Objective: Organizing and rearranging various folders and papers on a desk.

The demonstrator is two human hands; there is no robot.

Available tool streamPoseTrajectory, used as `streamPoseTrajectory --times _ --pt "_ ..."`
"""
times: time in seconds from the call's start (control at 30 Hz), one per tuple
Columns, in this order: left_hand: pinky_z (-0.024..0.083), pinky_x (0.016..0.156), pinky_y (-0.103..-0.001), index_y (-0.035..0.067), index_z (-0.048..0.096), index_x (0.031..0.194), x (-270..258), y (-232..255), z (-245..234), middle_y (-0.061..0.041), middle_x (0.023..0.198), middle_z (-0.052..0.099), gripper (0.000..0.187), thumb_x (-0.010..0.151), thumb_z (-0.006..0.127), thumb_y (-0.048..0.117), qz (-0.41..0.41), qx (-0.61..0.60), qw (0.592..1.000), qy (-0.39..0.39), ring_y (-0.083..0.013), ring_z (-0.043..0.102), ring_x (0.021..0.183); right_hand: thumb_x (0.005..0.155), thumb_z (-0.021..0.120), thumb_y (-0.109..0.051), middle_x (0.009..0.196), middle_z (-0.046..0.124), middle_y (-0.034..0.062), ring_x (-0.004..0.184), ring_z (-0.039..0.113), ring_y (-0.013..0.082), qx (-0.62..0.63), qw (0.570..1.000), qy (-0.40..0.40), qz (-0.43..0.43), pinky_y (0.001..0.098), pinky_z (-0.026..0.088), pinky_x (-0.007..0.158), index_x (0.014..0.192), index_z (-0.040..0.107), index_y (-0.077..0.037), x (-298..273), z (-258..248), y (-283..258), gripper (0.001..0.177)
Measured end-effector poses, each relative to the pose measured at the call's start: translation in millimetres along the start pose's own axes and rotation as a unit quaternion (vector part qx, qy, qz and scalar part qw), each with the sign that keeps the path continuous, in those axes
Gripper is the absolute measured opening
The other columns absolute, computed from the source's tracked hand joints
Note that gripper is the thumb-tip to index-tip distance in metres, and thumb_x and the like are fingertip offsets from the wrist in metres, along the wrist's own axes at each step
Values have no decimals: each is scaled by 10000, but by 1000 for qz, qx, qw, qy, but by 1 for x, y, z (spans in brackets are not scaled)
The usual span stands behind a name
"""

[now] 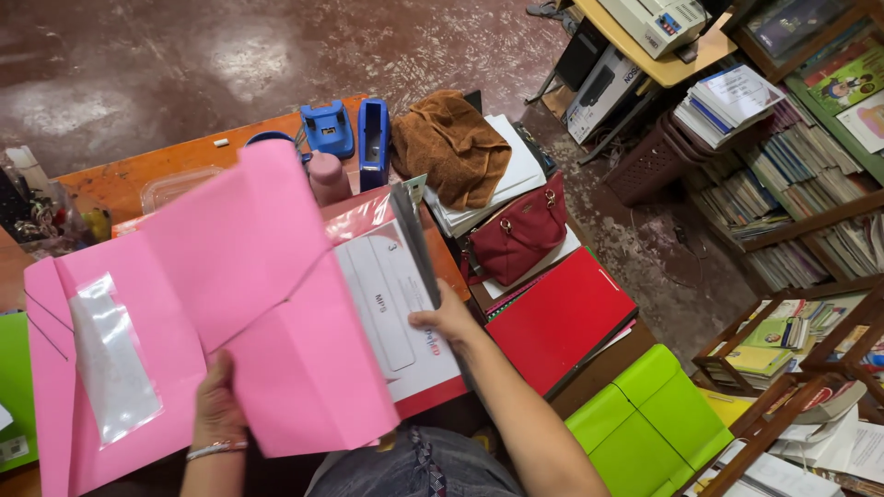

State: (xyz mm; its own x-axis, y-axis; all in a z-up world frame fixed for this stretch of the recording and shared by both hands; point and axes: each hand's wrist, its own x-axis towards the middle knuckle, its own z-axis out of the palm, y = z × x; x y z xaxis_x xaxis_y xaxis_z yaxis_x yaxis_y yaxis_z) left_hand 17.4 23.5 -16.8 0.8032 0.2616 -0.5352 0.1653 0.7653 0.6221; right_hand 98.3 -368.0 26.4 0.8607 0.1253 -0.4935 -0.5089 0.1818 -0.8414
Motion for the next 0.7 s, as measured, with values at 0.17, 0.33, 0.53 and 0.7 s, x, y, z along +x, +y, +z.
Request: streamPoseTrajectory --times 0.17,0.33,0.53,0.7 --pt "535 1061 -443 126 616 1325 17 23 -61 -31 1261 696 397 981 765 257 73 -34 996 -22 -223 647 1210 622 821 70 1147 701 171 972 718 255 -44 996 24 -72 370 612 818 1387 469 -2 -27 -27 -45 846" --pt "529 1014 -425 175 522 1501 -44 67 -1 -5 1332 669 629 911 739 205 173 41 982 -67 -189 652 1195 607 828 61 1147 697 67 983 731 184 -34 987 101 -124 337 620 807 1390 447 -111 -53 -41 -95 888" --pt "524 1081 -311 84 475 1543 -12 82 -80 -14 1297 603 528 1063 696 83 244 115 961 -55 -134 609 1224 828 802 16 1077 707 60 960 678 118 -27 925 51 -376 280 580 870 1217 552 -36 -71 -19 -118 466" --pt "569 1006 -287 89 525 1482 -58 120 -53 -16 1304 672 382 1120 645 116 275 126 953 11 -116 667 1154 885 830 -51 868 656 63 661 584 130 -44 918 144 -368 308 483 570 1112 498 -41 -76 6 -113 402"
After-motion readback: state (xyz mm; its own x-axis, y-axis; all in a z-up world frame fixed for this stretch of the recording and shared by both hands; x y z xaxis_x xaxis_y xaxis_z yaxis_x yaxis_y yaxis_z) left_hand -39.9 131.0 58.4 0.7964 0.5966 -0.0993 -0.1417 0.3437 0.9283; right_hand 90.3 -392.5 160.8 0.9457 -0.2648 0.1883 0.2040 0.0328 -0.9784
